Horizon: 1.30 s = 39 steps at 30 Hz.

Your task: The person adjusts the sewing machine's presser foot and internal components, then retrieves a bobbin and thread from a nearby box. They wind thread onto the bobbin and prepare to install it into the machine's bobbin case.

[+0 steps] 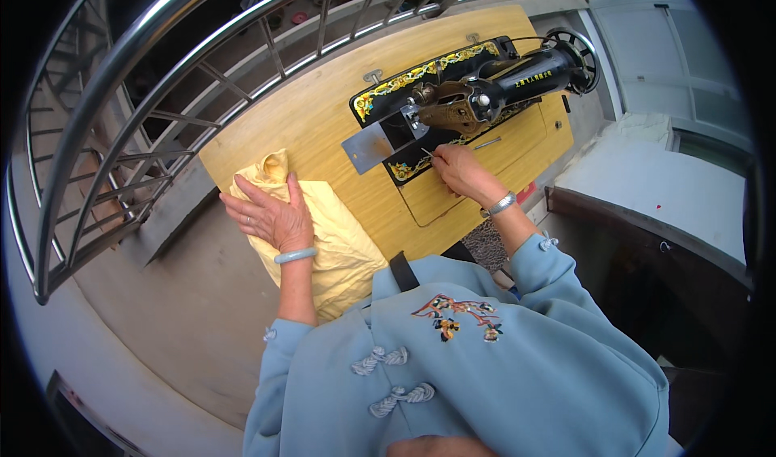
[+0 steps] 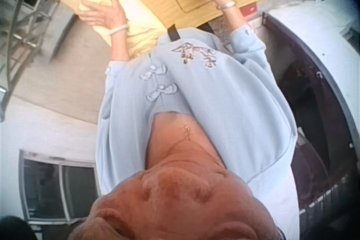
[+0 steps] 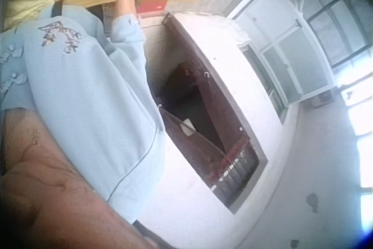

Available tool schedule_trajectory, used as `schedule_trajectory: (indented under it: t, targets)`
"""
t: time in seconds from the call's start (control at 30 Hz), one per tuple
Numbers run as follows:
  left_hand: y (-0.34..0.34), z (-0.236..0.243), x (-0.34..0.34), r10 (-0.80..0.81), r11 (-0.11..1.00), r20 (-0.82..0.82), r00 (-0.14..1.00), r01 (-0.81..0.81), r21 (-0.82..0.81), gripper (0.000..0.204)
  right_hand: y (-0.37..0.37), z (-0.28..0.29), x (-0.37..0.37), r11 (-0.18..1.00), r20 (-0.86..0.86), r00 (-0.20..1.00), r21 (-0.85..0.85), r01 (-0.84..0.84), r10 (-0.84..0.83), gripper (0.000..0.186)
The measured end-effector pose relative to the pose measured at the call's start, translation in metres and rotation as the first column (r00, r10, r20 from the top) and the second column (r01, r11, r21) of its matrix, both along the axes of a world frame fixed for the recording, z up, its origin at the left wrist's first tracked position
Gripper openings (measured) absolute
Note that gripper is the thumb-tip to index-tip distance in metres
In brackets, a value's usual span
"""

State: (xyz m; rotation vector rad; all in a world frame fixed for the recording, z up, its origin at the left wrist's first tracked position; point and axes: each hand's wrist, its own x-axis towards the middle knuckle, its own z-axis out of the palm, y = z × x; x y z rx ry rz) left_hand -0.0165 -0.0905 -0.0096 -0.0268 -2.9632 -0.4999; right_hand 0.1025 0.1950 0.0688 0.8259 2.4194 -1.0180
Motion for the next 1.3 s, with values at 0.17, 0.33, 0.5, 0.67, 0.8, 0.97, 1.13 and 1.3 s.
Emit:
schedule_trajectory:
  t: [0.17,0.33,0.5,0.67,0.8,0.97,1.13,1.3]
  targets:
    - [-0.001,0.002,0.0,0.001,1.0,-0.011,1.0,-0.001,0.021,0.096,0.019,-0.011,0.032,0.967,-0.128,0.986,0.244,-0.07,0.103,0.017]
    - [-0.001,0.006,-0.001,-0.009,1.0,-0.021,1.0,0.009,0.02,0.096,0.041,-0.006,0.042,0.862,-0.13,0.977,0.5,-0.084,0.171,0.013]
    - [0.0,0.004,0.0,-0.002,1.0,-0.057,0.998,0.002,0.001,0.095,0.077,-0.008,0.046,0.741,0.006,0.972,0.647,-0.182,0.234,0.013]
    - [0.002,0.005,0.0,0.009,1.0,-0.092,0.996,-0.009,0.004,0.093,0.11,-0.026,0.044,0.587,0.201,0.912,0.711,-0.387,0.357,0.015]
    - [0.003,0.007,0.002,0.032,0.999,-0.094,0.995,-0.03,0.014,0.092,0.12,-0.027,0.036,0.518,0.283,0.849,0.692,-0.502,0.446,0.008]
    - [0.003,0.01,0.0,0.044,0.998,-0.116,0.992,-0.048,-0.027,0.089,0.13,-0.016,0.027,0.477,0.224,0.781,0.684,-0.552,0.583,0.014]
    - [0.001,0.008,-0.001,0.03,0.999,-0.155,0.987,-0.035,-0.03,0.085,0.144,-0.009,0.026,0.511,0.298,0.743,0.572,-0.641,0.599,0.019]
    - [-0.001,0.006,0.0,0.049,0.999,-0.147,0.988,-0.049,-0.002,0.083,0.147,-0.004,0.024,0.583,0.174,0.753,0.532,-0.614,0.635,0.021]
